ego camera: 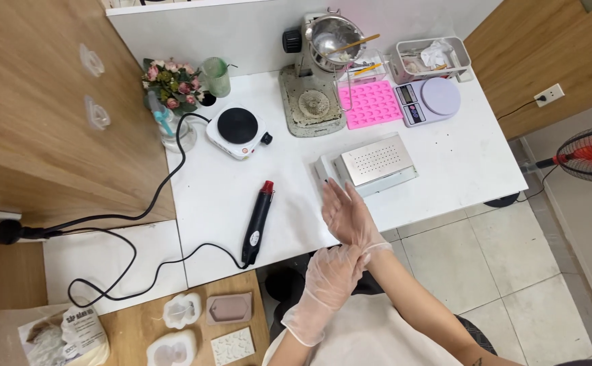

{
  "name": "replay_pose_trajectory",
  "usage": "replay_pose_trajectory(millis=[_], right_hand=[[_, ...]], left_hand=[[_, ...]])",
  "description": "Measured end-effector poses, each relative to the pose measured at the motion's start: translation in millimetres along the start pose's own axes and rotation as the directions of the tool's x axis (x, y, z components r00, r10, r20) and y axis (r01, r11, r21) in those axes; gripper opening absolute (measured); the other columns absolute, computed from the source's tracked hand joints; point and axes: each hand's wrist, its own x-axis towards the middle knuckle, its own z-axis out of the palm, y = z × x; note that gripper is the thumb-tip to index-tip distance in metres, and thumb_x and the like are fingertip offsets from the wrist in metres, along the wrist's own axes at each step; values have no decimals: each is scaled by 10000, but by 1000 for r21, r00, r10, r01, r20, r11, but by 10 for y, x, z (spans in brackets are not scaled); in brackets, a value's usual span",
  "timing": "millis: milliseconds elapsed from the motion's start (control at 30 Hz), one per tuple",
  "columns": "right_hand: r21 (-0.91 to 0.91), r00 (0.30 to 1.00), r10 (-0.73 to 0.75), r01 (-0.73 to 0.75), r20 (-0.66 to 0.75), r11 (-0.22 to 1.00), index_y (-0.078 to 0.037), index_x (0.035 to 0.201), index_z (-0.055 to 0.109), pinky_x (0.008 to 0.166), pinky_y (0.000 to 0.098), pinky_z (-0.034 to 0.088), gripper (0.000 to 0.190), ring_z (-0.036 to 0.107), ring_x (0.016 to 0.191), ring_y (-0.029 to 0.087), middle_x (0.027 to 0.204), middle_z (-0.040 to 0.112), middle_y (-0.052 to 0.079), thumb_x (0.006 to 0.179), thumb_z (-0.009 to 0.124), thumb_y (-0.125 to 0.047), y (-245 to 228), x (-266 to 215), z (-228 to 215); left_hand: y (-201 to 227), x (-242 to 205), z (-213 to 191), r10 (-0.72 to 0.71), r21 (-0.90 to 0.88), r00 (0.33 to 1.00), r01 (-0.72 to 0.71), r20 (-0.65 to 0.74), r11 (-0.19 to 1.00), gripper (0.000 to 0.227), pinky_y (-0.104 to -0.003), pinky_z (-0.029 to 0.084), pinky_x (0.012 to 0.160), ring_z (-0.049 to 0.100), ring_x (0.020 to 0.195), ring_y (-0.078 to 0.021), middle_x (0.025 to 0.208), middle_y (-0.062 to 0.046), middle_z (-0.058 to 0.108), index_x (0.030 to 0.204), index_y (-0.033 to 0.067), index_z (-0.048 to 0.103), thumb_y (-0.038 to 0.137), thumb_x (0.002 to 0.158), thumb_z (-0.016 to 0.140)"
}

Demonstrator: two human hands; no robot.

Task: The recorder organizes finished candles on a display shelf and inspects various silicone candle molds in a workshop.

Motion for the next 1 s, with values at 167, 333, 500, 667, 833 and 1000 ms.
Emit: replay_pose_trajectory(millis=[167,333,500,667,833,1000], right_hand=[[-45,988,137,-134,68,990,-132,1590,233,1034,485,528,928,536,1338,343,1598,371,168,898,595,-633,-119,-48,76],[-151,985,171,-164,37,975,-81,1409,470,829,364,594,540,655,954,254,1200,624,110,958,622,-337,-319,128,-253],[-230,992,100,-79,80,970,-48,1287,630,795,316,552,408,615,821,172,1128,653,133,918,685,-214,-661,256,-71],[-339,984,92,-35,153,940,-26,1529,376,872,327,618,665,683,1064,250,1425,570,179,887,547,-17,-1103,474,232],[-660,992,75,11,102,751,-131,1589,291,1127,450,442,879,470,1369,335,1570,419,169,810,627,-358,-1279,659,566],[-618,978,113,20,175,786,-51,1210,522,895,366,567,339,607,888,199,1081,567,97,889,551,56,-1341,1010,414]], left_hand=[[86,-11,-58,-65,-102,994,74,91,992,262,-370,485,702,621,735,-237,857,-29,640,929,127,613,374,918,699],[-15,-51,-84,-199,-107,979,194,-37,975,644,-485,454,1008,502,1305,-401,1517,-281,387,1401,147,559,482,868,696],[-297,-186,-82,-394,7,854,421,-341,907,410,-407,532,965,571,1222,-342,1372,-229,520,1157,134,654,146,753,722],[-379,-160,-327,-540,136,677,677,-499,723,240,-268,342,404,386,445,-94,572,72,487,744,168,546,185,884,740],[-183,-77,-214,-548,241,600,771,-582,589,721,-401,537,819,623,1083,-275,1330,-143,553,1426,132,484,412,821,757],[-6,-81,204,-655,166,428,890,-624,424,398,-339,509,640,573,781,-194,1017,-51,536,1140,143,548,247,817,755]])
